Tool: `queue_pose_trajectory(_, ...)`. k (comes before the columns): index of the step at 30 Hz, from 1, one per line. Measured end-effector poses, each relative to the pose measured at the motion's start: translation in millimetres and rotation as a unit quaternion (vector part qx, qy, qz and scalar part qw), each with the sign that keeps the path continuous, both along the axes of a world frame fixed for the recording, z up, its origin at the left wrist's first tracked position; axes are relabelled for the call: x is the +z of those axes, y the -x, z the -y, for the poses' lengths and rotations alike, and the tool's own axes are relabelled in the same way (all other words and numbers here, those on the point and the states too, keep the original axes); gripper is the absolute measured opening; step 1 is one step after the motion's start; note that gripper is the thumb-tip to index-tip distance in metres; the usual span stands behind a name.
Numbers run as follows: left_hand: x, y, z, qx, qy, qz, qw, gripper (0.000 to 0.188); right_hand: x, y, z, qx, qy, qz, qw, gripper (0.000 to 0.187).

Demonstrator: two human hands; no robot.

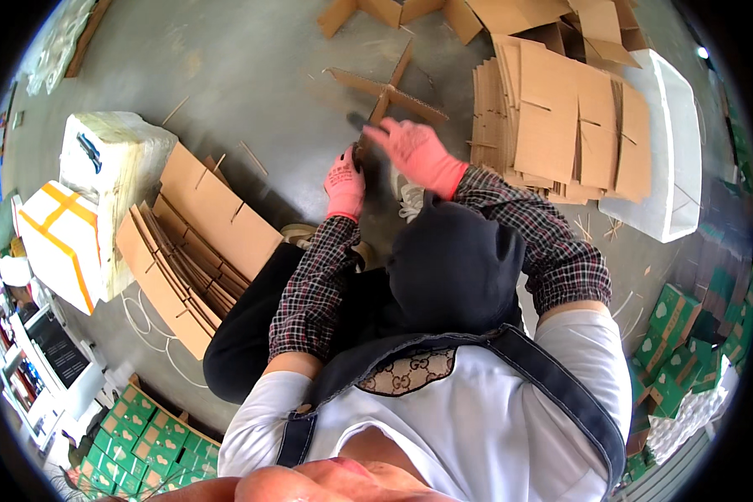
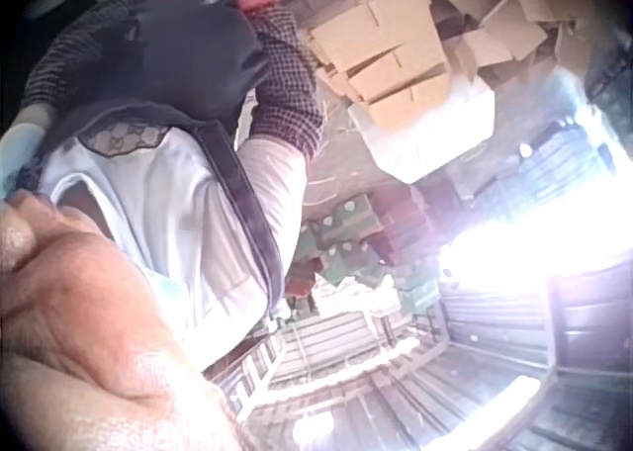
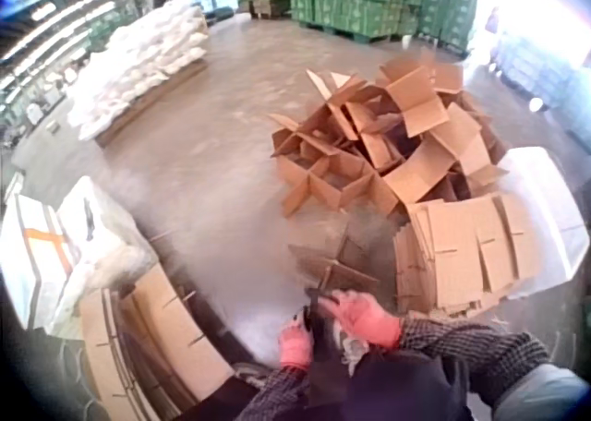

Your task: The person assembles cardboard partition inserts by interlocking flat slotted cardboard pieces by hand and places the assembled inserts into a white container.

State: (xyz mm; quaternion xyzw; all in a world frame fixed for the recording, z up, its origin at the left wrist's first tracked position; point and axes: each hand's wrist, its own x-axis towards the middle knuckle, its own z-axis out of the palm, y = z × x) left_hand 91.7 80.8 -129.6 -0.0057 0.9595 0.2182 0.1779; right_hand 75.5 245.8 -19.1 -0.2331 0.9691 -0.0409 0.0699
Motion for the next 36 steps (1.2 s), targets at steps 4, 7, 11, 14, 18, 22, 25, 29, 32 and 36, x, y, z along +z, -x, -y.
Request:
queue_pose_trajectory(4, 8, 7, 2, 0.013, 0.049, 0.105, 0.993, 0.033, 8, -8, 18, 0.151, -0.014, 0.021, 0.988, 0.051)
queue_pose_trajectory(7, -19, -5, 6, 0.026, -0.059, 0.041, 0.997, 0.031, 11, -5, 29, 0.193, -0.014, 0.071, 0.979, 0.050)
queue_pose_trajectory(11, 20, 5, -7, -0.026, 0.035, 0.161, 0.986, 0.029, -31, 2, 38, 0.131, -0.031, 0.081, 0.988, 0.046)
queue_pose_trajectory(14, -6, -2, 6, 0.061, 0.011, 0.011, 0.998, 0.024, -71, 4, 41, 0.059, 0.034, -0.016, 0.998, 0.041)
queue_pose_trajectory(18, -14, -4, 23, 0.008, 0.013, -0.056, 0.998, 0.026, -76, 13, 39, 0.154, 0.032, -0.084, 0.984, 0.041)
queue_pose_trajectory(22, 15, 13, 10, 0.045, 0.040, -0.062, 0.996, 0.029, -60, 33, 33, 0.184, -0.010, -0.150, 0.971, 0.045)
queue_pose_trajectory(25, -5, 32, -7, -0.012, 0.050, -0.064, 0.997, 0.028, -100, 49, 20, 0.105, -0.050, 0.082, 0.990, 0.052)
queue_pose_trajectory(29, -28, 38, 23, 0.044, -0.317, -0.021, 0.947, 0.037, -91, 55, 2, 0.099, 0.048, 0.072, 0.991, 0.051)
queue_pose_trajectory(32, 30, 47, 82, 0.257, -0.519, -0.025, 0.815, 0.034, 2, 73, -28, 0.058, 0.133, -0.013, 0.989, 0.045)
queue_pose_trajectory(36, 85, 22, 173, 0.407, -0.321, -0.176, 0.837, 0.043, 190, 110, -40, 0.094, 0.139, -0.244, 0.955, 0.037)
